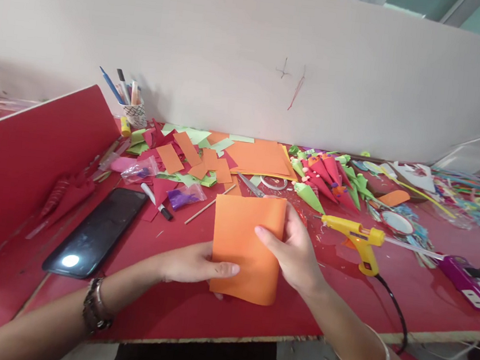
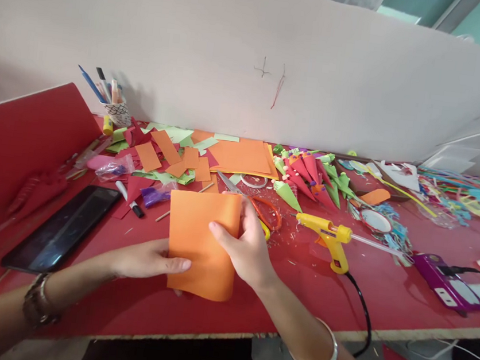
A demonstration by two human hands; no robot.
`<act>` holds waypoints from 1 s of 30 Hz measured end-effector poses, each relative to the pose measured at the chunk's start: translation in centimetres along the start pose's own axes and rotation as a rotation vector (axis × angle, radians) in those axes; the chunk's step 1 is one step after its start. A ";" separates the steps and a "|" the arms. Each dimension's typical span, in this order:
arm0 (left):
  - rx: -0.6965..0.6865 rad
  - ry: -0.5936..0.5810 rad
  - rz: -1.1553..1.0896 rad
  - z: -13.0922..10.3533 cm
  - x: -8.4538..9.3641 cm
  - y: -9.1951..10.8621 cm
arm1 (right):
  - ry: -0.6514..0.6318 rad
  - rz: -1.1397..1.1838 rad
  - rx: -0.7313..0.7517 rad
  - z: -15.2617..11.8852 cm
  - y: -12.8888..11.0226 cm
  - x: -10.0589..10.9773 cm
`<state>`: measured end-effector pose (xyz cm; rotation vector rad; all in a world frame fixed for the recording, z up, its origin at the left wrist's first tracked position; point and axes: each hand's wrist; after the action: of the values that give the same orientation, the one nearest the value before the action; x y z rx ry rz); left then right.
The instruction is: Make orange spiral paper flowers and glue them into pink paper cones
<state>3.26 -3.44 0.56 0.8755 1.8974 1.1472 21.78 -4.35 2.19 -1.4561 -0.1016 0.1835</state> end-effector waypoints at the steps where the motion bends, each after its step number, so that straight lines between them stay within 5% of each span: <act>1: 0.041 -0.010 -0.020 0.1 -0.1 0.0 | -0.004 0.000 -0.011 0.0 0.0 -0.1; 6: 0.042 -0.066 -0.036 0.1 -0.1 0.5 | 0.017 0.058 -0.051 -0.4 -0.1 -0.1; 30: -0.007 0.135 0.138 0.1 -1.0 0.0 | 0.126 0.127 -0.073 -0.9 0.5 0.1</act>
<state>3.82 -4.29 0.76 0.9585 1.9651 1.3244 21.95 -5.13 1.56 -1.5445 0.0877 0.1924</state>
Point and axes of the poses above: each hand's wrist, its own z-axis towards the middle knuckle, its own x-axis out of the back of the hand, y = z × x, and after that the axes turned 5 degrees about -y, right-handed
